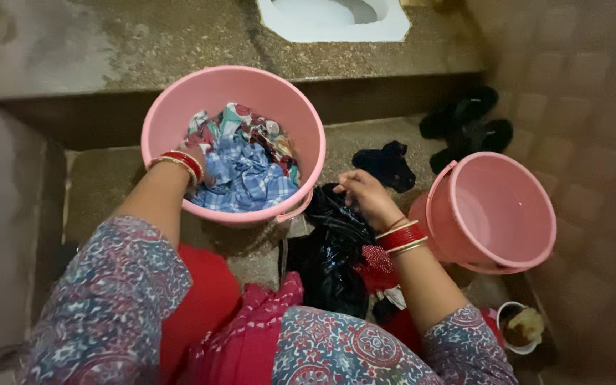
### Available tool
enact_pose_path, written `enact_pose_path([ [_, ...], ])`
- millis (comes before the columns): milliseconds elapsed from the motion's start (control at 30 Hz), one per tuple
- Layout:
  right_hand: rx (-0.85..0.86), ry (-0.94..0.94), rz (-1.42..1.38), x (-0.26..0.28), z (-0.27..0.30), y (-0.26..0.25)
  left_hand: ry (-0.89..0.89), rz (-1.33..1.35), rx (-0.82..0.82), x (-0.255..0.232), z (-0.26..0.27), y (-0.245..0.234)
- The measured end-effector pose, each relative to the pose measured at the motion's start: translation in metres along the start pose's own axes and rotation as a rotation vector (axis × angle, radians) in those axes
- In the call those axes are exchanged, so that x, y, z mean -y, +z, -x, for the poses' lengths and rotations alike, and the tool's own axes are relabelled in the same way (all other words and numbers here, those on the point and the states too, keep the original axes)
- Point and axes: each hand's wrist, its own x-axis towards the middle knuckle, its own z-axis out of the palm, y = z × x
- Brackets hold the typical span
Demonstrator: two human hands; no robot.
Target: The person hand-washes multiple garments in a bathroom. They scrub each item with a blue bar of soap, rinse it under a wall tap, and place the cleaned items on the floor beside a pink bucket.
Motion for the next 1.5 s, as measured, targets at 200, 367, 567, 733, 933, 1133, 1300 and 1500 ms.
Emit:
enact_pose_path([
  [200, 0.08, -0.062, -0.048, -0.012, -0.015, 0.019, 0.543, -0.236, 0.108, -0.047, -0.028, 0.039],
  [367, 0.137, -0.251, 0.242, -0.014, -0.024, 0.046, 0.523, 0.304, 0.246, -0.059, -0.036, 0.033],
  [567, 0.175, -0.625, 0.7, -0.012, -0.018, 0.079, 0.079, -0.001, -0.088, 0.031, -0.032, 0.011],
  [733, 0.242, -0.568, 0.696, 0.0, -0.016, 0.079, 0.102, -0.425, 0.059, 0.037, -0.029, 0.029],
  [933, 0.253, -0.536, 0.694, 0.005, -0.007, 0.081, 0.098, -0.079, 0.28, 0.006, -0.042, 0.031],
  [1133, 0.249, -0.562, 0.719, 0.003, -0.004, 0.082, 0.024, 0.075, 0.24, 0.001, -0.031, 0.005],
  [1300, 0.273, -0.616, 0.671, -0.001, -0.011, 0.08, -0.144, 0.289, 0.092, 0.014, 0.002, -0.069],
  [1500, 0.237, -0.668, 0.623, -0.018, -0.021, 0.076, 0.083, 0.528, -0.353, -0.002, 0.057, -0.142],
])
